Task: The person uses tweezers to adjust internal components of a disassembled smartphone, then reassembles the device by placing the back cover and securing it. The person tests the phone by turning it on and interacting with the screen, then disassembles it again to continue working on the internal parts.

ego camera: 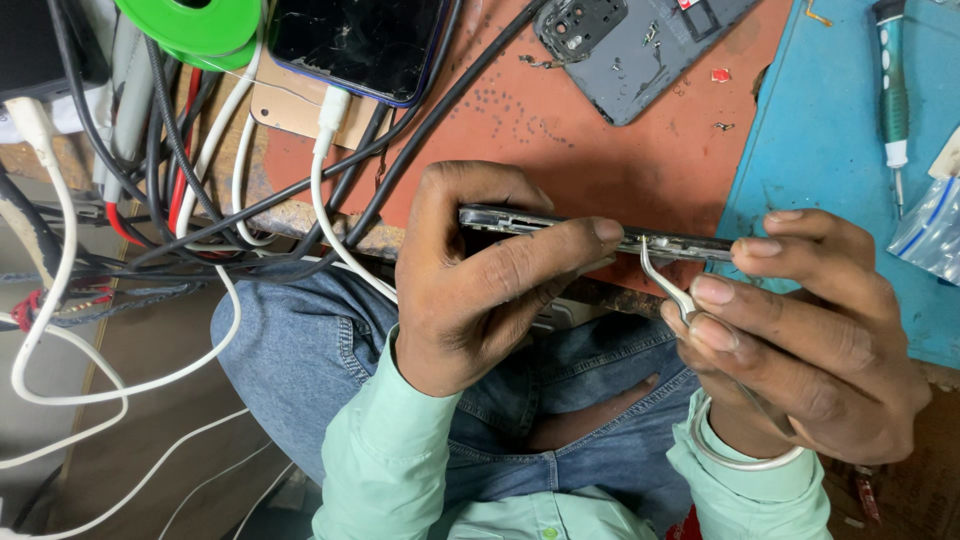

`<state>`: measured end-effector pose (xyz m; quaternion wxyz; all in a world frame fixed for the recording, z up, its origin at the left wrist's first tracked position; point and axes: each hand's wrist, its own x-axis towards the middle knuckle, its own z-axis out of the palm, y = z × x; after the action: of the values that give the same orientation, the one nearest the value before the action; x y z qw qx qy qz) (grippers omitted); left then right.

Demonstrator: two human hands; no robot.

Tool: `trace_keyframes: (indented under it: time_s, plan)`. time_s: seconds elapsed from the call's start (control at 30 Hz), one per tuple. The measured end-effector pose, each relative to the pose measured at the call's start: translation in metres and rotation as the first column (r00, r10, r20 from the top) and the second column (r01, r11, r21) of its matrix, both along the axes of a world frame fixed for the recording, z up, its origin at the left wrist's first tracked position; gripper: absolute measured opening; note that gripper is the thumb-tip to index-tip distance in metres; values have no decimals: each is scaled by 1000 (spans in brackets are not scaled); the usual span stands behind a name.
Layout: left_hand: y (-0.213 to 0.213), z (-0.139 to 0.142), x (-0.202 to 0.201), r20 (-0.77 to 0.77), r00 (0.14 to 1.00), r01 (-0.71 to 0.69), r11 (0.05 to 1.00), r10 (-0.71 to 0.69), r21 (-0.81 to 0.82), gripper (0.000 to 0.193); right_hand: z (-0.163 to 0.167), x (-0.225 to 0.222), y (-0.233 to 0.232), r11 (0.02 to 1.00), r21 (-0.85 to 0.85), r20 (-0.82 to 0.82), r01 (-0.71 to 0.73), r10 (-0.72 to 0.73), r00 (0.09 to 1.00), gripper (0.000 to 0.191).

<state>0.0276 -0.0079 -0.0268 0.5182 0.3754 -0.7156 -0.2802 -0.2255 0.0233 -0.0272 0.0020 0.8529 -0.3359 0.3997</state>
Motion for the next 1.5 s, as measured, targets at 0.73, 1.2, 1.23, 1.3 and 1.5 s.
trace_keyframes:
  time_s: [0.73, 1.2, 1.23, 1.3, 1.5]
  plan:
    - [0, 1, -1, 61, 998, 16, 1000, -16, 16, 45, 0, 0, 0, 999, 27, -23, 19, -19, 1000, 37]
    - [2, -2, -4, 87, 996, -2, 1000, 3, -7, 49, 1, -22, -4, 976, 174, 68, -135, 124, 990, 33]
    - [2, -2, -4, 86, 996, -2, 1000, 2, -4, 49, -9, -17, -1, 989, 123, 124, -87, 72, 990, 32]
    - [2, -3, -4, 81, 997, 3, 1000, -4, 9, 50, -26, -11, 5, 997, 81, 196, 4, -20, 980, 31]
    - [1, -3, -3, 96, 995, -2, 1000, 2, -7, 48, -54, -14, 25, 977, 109, 174, 181, -198, 965, 30]
